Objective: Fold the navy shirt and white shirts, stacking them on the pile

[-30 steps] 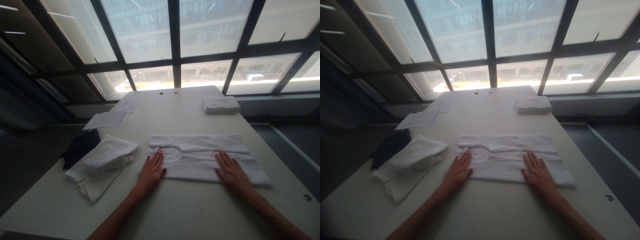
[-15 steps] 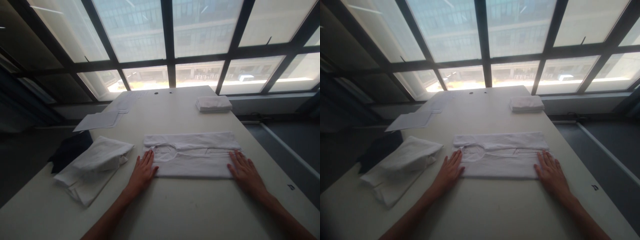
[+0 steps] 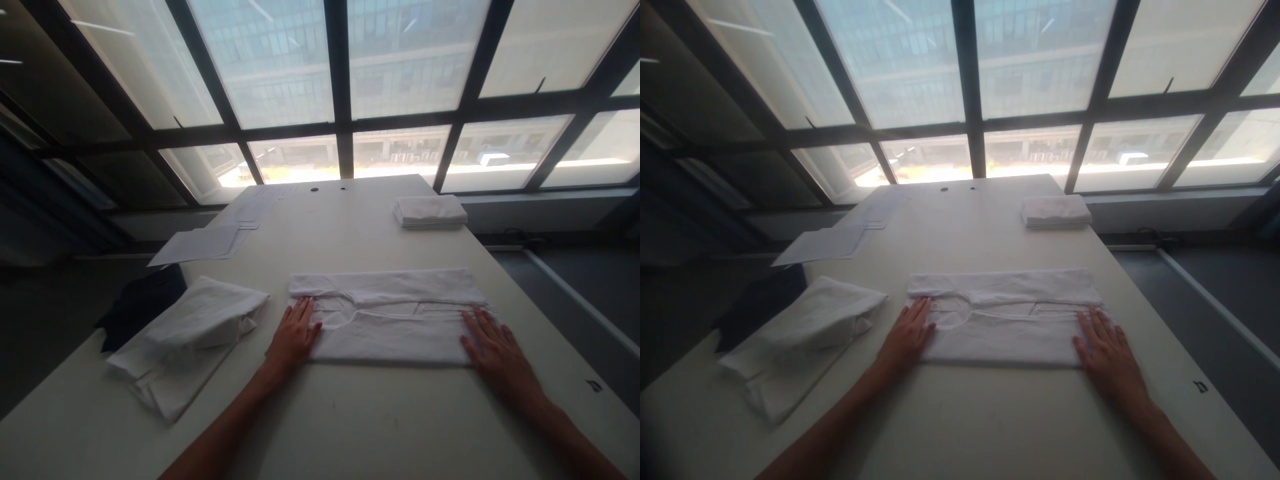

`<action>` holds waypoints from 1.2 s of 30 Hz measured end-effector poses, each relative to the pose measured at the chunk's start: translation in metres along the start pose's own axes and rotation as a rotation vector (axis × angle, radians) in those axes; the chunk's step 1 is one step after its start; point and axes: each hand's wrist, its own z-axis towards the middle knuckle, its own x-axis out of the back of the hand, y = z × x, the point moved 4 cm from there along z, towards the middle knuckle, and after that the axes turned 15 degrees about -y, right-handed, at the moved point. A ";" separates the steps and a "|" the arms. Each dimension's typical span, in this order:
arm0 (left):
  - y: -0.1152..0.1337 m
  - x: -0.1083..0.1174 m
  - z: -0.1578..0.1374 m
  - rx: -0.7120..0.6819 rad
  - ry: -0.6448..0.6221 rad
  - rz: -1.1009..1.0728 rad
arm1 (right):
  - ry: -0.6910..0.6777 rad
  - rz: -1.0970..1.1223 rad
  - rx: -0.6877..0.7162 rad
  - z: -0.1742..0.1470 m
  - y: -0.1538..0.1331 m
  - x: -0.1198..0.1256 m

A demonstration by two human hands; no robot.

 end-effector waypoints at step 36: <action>-0.043 0.041 -0.037 0.489 -0.192 -0.937 | -0.250 0.253 0.333 0.076 -0.259 0.026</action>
